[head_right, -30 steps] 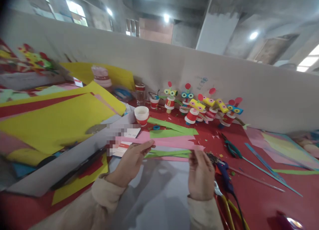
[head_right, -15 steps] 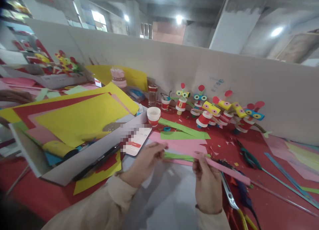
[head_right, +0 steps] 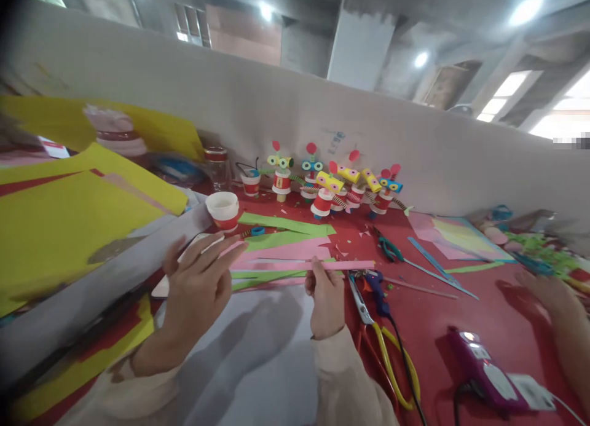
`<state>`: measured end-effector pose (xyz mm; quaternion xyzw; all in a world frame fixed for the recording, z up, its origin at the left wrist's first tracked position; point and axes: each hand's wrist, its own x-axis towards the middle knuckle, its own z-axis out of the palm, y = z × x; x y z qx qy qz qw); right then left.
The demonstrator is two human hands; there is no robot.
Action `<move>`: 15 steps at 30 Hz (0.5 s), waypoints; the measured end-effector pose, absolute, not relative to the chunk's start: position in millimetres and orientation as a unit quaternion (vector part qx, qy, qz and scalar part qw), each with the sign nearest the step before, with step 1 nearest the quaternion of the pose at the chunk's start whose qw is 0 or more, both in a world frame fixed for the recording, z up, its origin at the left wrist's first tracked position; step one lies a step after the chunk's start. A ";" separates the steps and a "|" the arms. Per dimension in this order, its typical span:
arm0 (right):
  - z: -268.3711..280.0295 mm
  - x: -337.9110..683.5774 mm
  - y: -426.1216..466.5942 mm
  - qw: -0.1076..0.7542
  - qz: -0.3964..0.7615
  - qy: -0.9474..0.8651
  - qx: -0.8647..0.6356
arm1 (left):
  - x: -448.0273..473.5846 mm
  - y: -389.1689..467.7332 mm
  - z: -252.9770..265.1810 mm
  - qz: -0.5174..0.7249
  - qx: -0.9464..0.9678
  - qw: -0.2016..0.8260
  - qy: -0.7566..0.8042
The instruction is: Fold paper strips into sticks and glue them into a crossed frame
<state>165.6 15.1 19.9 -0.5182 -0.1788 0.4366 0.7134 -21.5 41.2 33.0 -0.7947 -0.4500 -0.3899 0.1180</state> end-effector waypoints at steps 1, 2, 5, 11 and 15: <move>20.4 165.1 15.3 0.709 0.452 -0.172 -0.513 | -20.3 43.1 30.5 -0.364 -0.817 0.103 -0.436; 20.8 164.1 15.5 0.702 0.475 -0.162 -0.505 | -19.2 45.3 28.0 -0.328 -0.844 0.082 -0.417; 19.7 159.0 15.6 0.672 0.556 -0.136 -0.470 | -17.8 50.9 22.6 -0.197 -0.899 0.013 -0.391; 10.2 138.6 10.1 0.564 0.614 -0.211 -0.511 | -18.7 53.3 18.7 -0.115 -0.885 0.061 -0.447; 6.9 125.5 4.3 0.511 0.584 -0.351 -0.525 | -16.1 54.3 9.1 -0.094 -0.890 0.030 -0.445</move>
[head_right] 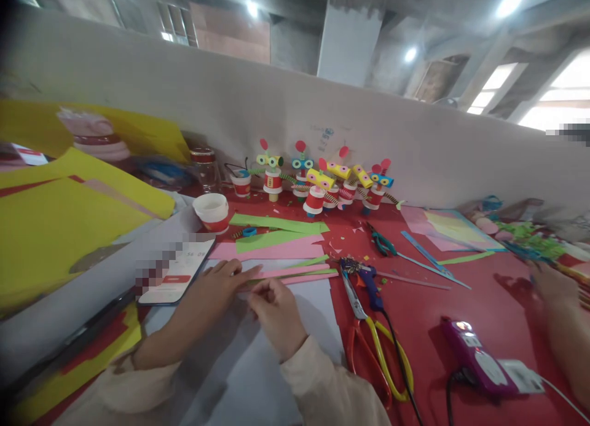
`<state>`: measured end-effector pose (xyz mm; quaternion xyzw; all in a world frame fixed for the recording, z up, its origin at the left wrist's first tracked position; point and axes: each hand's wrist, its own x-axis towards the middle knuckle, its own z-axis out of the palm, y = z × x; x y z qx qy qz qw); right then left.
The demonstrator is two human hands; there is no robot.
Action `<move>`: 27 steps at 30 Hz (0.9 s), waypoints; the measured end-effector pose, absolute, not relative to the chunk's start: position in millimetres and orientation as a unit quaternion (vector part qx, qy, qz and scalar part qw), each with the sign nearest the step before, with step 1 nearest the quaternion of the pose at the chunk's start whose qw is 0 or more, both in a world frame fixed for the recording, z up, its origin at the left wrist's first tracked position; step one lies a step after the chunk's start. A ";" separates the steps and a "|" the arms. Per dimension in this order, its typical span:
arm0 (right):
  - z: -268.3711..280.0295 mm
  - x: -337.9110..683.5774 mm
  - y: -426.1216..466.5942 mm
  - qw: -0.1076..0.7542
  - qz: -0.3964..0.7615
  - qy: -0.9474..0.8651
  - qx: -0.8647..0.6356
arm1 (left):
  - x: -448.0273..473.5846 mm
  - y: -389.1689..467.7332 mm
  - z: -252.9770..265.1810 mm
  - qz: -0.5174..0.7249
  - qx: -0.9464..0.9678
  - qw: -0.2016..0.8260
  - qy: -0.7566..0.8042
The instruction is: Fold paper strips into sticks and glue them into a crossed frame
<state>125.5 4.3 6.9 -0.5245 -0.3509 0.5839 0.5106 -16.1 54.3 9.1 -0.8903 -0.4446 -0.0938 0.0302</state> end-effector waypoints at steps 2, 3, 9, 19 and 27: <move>5.8 123.6 2.6 0.475 0.569 -0.412 -0.530 | -14.7 54.4 4.4 -0.098 -0.894 0.005 -0.437; 5.2 123.7 2.2 0.466 0.565 -0.426 -0.531 | -14.0 54.2 2.9 -0.107 -0.895 -0.004 -0.434; -0.2 126.5 0.4 0.470 0.484 -0.509 -0.535 | -6.4 51.7 6.1 -0.111 -0.902 -0.067 -0.413; -15.8 140.3 1.0 0.284 0.006 -0.701 -0.654 | -3.7 55.0 4.8 -0.153 -0.887 -0.105 -0.422; -25.6 159.0 13.8 0.226 -0.104 -0.739 -0.627 | -5.0 49.5 0.7 -0.206 -0.852 -0.114 -0.467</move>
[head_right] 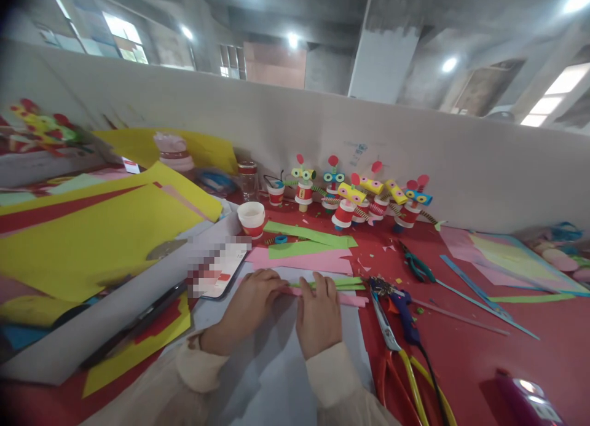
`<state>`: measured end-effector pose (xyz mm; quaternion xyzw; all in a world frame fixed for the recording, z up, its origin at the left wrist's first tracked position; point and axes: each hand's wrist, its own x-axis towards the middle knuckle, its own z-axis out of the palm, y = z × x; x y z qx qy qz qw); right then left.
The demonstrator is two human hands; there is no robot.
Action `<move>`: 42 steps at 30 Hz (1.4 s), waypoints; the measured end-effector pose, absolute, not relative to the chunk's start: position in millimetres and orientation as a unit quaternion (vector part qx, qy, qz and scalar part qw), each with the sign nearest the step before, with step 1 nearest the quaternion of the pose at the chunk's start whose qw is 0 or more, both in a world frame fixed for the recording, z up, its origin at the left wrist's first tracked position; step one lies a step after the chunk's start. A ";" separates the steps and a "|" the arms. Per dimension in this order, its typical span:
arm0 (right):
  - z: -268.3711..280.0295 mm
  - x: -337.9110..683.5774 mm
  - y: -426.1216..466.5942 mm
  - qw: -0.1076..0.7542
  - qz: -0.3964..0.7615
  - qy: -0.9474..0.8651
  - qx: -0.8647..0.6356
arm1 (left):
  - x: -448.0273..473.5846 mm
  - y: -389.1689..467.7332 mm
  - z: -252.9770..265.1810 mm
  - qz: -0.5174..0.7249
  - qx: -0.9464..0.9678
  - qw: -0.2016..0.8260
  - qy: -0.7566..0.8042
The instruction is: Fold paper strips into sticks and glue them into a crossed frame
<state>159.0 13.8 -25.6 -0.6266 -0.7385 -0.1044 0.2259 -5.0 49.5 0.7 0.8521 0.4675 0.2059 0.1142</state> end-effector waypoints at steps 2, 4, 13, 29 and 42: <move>-27.4 159.1 13.4 0.216 -0.114 -0.749 -0.616 | -5.5 48.6 0.8 0.207 0.851 0.105 0.470; -29.4 157.8 12.8 0.205 -0.123 -0.744 -0.624 | -5.9 47.9 2.2 0.189 0.858 0.093 0.469; -35.7 154.7 15.1 0.207 -0.118 -0.754 -0.612 | -6.8 51.2 8.5 0.228 0.846 0.095 0.472; -42.7 151.6 14.9 0.263 -0.084 -0.784 -0.557 | 4.7 98.5 -7.3 0.205 0.789 0.057 0.576; -36.6 144.2 10.5 0.274 -0.091 -0.768 -0.572 | 3.6 96.9 -9.0 0.204 0.800 0.060 0.562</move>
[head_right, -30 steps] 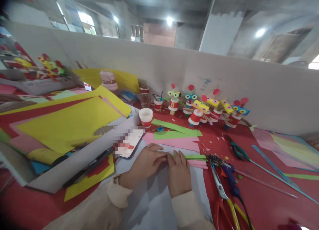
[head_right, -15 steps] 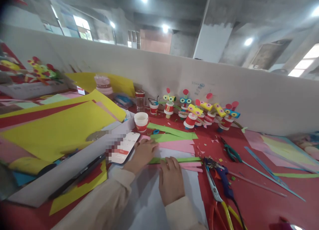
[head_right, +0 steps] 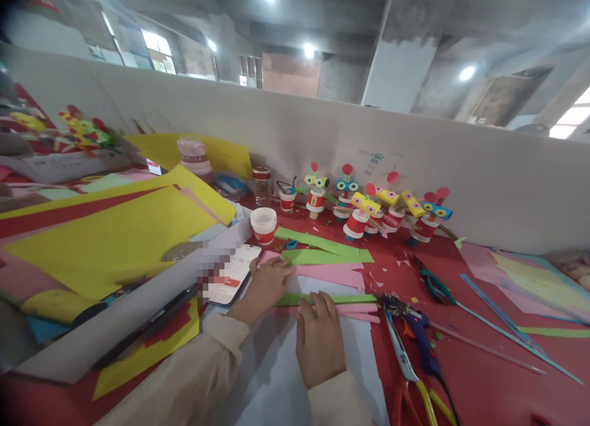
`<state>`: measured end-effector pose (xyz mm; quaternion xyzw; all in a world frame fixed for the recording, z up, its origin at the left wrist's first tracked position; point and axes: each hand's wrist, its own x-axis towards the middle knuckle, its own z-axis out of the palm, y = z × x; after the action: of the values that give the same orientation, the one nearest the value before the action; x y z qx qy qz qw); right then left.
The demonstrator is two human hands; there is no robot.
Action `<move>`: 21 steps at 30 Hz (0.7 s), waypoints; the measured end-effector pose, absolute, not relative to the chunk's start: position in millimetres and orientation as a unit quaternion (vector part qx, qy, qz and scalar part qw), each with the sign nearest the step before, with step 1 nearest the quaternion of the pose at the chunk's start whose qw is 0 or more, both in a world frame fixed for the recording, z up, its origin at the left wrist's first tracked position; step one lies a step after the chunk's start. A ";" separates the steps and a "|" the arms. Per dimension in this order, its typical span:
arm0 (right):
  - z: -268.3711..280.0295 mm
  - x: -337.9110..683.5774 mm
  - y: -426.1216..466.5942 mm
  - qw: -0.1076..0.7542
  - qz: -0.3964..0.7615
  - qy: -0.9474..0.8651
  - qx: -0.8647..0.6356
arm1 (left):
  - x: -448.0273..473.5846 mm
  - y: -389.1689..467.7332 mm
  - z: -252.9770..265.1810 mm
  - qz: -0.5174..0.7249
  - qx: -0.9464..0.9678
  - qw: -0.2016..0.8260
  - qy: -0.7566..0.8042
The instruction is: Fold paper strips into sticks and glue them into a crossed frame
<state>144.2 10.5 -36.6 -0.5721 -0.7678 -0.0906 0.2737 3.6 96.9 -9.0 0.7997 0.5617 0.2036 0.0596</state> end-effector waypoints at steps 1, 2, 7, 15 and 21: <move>-36.3 143.4 9.7 0.277 -0.091 -0.767 -0.572 | 3.8 96.2 -8.2 0.203 0.799 0.058 0.563; -36.1 142.8 9.0 0.279 -0.091 -0.766 -0.572 | 3.9 95.5 -7.2 0.202 0.799 0.057 0.564; -35.7 143.3 8.2 0.278 -0.098 -0.772 -0.562 | 3.4 92.9 -2.2 0.201 0.803 0.051 0.558; -40.9 146.4 12.4 0.284 -0.114 -0.780 -0.546 | 3.4 92.1 -0.1 0.188 0.812 0.044 0.551; -42.9 148.4 11.3 0.290 -0.118 -0.787 -0.531 | 2.6 91.2 0.5 0.209 0.810 0.056 0.545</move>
<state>148.4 11.3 -42.9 -0.5315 -0.7871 -0.1184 0.2899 2.6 91.2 0.5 0.8100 0.5452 0.2088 0.0560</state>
